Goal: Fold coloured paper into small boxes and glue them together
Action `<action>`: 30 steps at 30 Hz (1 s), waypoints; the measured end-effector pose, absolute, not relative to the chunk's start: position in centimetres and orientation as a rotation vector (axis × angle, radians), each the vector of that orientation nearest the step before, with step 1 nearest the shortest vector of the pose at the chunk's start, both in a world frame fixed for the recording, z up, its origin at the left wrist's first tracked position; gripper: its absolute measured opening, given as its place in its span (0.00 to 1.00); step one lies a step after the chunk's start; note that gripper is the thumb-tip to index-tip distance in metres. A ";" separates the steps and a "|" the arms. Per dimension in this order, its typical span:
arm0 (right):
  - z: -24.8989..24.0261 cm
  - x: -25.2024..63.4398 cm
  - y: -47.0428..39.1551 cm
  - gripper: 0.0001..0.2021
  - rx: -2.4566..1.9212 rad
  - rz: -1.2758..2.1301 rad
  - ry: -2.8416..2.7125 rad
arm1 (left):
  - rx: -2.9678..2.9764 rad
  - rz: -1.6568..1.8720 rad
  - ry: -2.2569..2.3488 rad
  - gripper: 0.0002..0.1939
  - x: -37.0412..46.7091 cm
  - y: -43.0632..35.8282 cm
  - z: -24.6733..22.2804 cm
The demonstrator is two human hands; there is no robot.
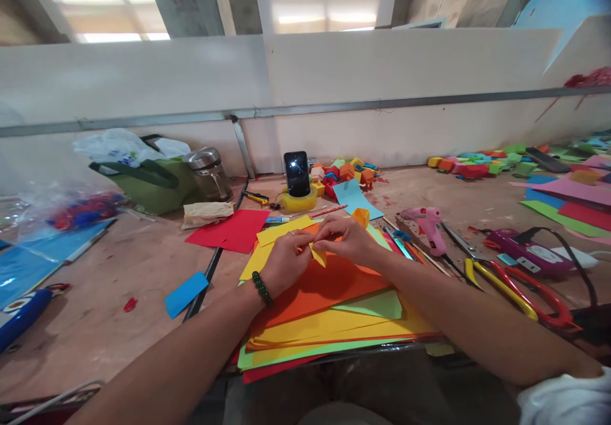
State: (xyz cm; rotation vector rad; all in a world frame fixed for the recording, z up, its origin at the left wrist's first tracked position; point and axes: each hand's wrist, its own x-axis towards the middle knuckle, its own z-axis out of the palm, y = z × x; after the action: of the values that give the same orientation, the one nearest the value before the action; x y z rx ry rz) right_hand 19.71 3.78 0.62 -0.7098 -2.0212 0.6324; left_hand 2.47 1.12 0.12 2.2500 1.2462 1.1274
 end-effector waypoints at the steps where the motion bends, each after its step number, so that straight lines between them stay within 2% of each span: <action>1: 0.5 19.7 3.9 0.04 -0.714 0.633 -2.019 | 2.245 1.122 1.253 0.18 2.5 1.1 0.1; 6: -0.2 19.7 4.3 0.03 -0.739 0.609 -2.044 | 2.225 1.092 1.270 0.18 2.5 1.0 0.1; 9: -0.5 19.8 4.4 0.02 -0.807 0.542 -2.072 | 2.169 1.098 1.252 0.22 2.4 1.1 0.0; 16: -0.1 19.9 4.1 0.09 -0.699 0.027 -2.228 | 2.010 1.110 1.259 0.33 2.4 1.4 0.0; 19: 0.2 19.9 3.9 0.10 -0.650 -0.084 -2.254 | 1.973 1.111 1.246 0.34 2.5 1.2 0.1; 25: 0.3 20.0 3.8 0.07 -0.628 -0.071 -2.324 | 2.013 1.106 1.233 0.32 2.5 1.1 0.0; 30: 0.4 20.2 3.7 0.09 -0.690 -0.253 -2.400 | 2.021 1.094 1.198 0.32 2.5 1.1 0.0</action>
State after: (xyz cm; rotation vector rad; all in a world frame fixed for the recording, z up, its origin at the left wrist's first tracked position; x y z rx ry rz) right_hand 20.17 3.72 0.40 -0.6899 -2.4003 -0.2527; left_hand 2.46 1.12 -0.02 2.0211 1.1984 1.0945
